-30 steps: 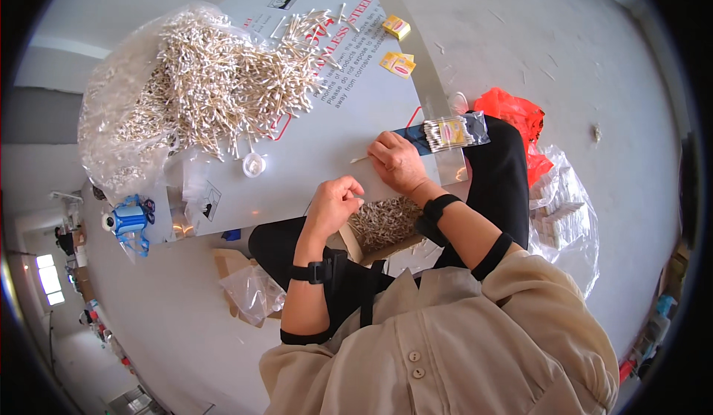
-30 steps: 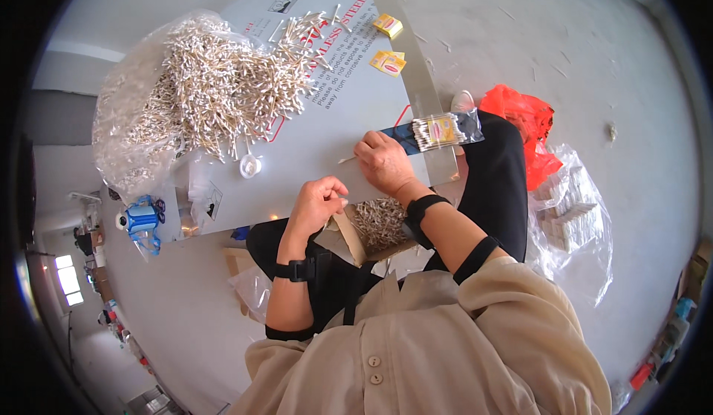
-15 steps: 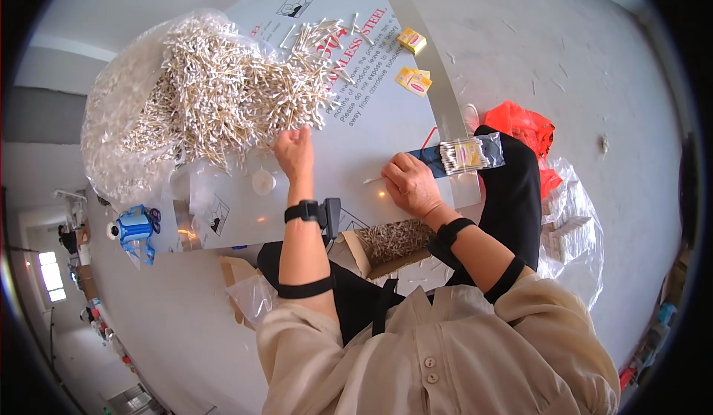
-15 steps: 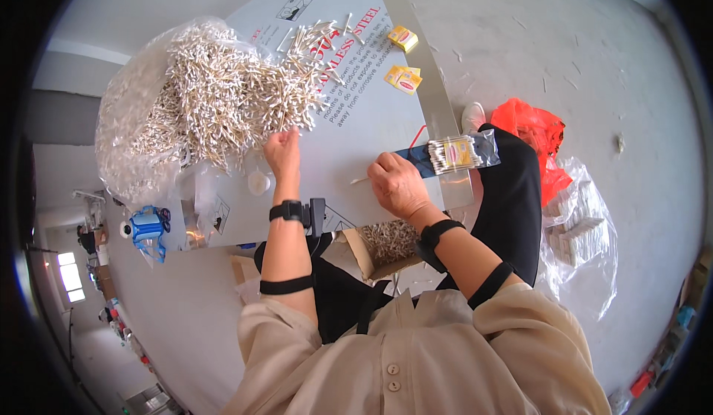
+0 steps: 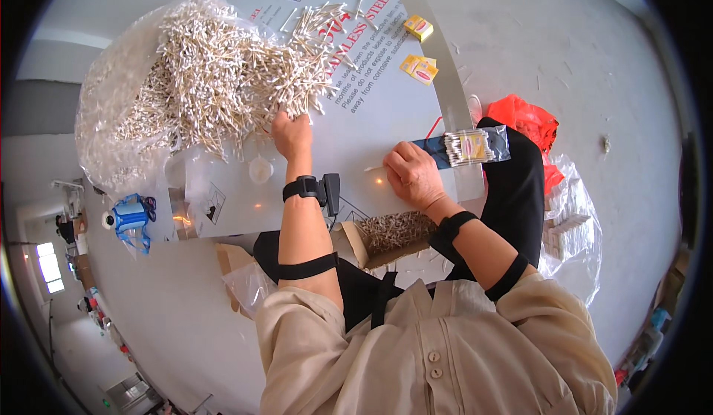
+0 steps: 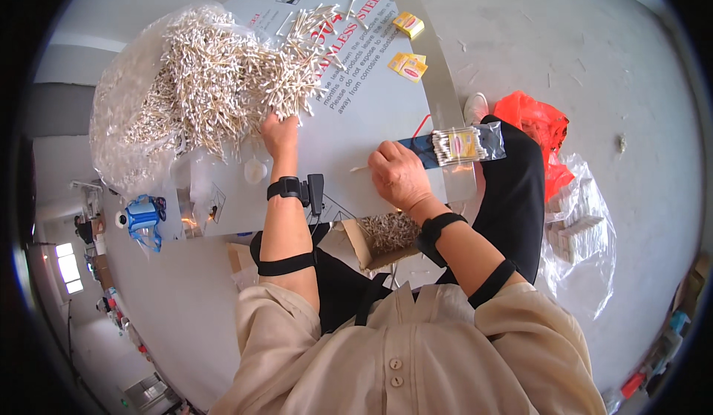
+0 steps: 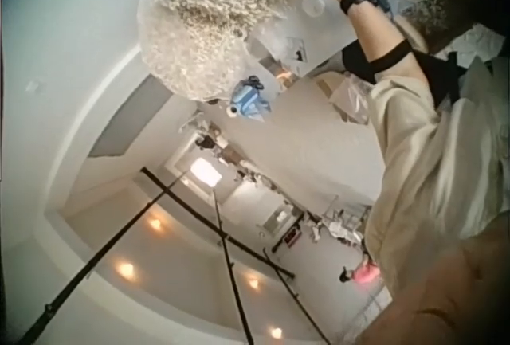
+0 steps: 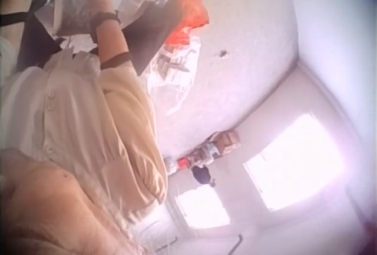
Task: Packing and organizing small products and cotton swabs into plastic bags at a workstation.
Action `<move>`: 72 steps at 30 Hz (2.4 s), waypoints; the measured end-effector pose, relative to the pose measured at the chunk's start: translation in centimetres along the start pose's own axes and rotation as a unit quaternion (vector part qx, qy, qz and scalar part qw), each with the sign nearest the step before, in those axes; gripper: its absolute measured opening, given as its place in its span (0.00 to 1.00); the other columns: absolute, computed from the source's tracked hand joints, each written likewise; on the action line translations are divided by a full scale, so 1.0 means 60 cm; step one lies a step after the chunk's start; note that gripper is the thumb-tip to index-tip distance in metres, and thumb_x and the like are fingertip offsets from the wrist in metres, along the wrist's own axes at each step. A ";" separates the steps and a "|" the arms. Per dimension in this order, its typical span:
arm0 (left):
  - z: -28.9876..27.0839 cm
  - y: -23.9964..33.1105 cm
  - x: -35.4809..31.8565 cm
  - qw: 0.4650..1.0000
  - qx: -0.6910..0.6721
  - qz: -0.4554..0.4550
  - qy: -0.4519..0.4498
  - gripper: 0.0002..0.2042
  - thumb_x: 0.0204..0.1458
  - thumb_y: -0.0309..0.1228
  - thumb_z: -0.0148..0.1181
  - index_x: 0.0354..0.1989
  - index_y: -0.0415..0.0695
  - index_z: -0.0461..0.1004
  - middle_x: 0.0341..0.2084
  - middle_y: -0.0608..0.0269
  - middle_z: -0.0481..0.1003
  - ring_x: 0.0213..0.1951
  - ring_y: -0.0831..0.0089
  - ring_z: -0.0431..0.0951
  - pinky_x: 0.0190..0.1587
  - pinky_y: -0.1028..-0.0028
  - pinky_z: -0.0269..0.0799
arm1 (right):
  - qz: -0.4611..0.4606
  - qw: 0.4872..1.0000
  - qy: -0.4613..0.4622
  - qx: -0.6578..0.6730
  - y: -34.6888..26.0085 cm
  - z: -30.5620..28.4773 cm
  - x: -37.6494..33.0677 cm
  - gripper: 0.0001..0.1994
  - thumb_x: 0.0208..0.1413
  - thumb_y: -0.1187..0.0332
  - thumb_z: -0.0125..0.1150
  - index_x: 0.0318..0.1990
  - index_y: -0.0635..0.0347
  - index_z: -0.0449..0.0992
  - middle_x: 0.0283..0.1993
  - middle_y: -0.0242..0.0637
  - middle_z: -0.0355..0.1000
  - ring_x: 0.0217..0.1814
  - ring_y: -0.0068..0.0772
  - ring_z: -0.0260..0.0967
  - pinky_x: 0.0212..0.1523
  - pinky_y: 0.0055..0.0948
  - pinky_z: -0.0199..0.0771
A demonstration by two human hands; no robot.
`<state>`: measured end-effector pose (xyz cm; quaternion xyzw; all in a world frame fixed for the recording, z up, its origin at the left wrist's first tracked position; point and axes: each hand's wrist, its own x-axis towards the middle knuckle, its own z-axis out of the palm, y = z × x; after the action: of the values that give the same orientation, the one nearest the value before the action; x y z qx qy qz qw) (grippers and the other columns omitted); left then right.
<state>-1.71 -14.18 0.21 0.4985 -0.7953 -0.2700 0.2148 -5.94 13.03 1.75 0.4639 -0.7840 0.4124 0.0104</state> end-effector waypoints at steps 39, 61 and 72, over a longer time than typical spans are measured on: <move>-0.032 0.044 -0.212 0.980 0.004 0.169 -0.109 0.05 0.45 0.24 0.63 0.29 0.43 0.73 0.28 0.60 0.72 0.35 0.57 0.73 0.38 0.60 0.70 | -0.003 0.999 0.011 0.033 0.004 -0.004 -0.006 0.04 0.40 0.75 0.59 0.26 0.58 0.71 0.33 0.38 0.65 0.38 0.43 0.68 0.39 0.37 0.73; -0.095 0.018 -0.234 0.939 -0.062 0.134 -0.311 0.06 0.49 0.26 0.61 0.31 0.37 0.74 0.25 0.52 0.75 0.28 0.60 0.75 0.35 0.63 0.71 | 0.010 0.999 0.022 0.033 0.001 -0.005 -0.005 0.04 0.40 0.75 0.59 0.27 0.58 0.71 0.33 0.37 0.65 0.38 0.43 0.68 0.39 0.37 0.72; -0.016 0.055 -0.143 0.959 0.128 0.251 0.002 0.07 0.46 0.28 0.66 0.30 0.41 0.74 0.30 0.54 0.73 0.35 0.53 0.74 0.39 0.57 0.70 | 0.008 1.000 0.005 0.022 -0.002 -0.006 -0.004 0.04 0.42 0.76 0.59 0.27 0.59 0.71 0.33 0.38 0.65 0.38 0.42 0.68 0.39 0.37 0.73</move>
<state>0.19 -5.40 2.46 0.3066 -0.9224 -0.1019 0.2119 -5.86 13.40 1.96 0.4557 -0.7785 0.4315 0.0008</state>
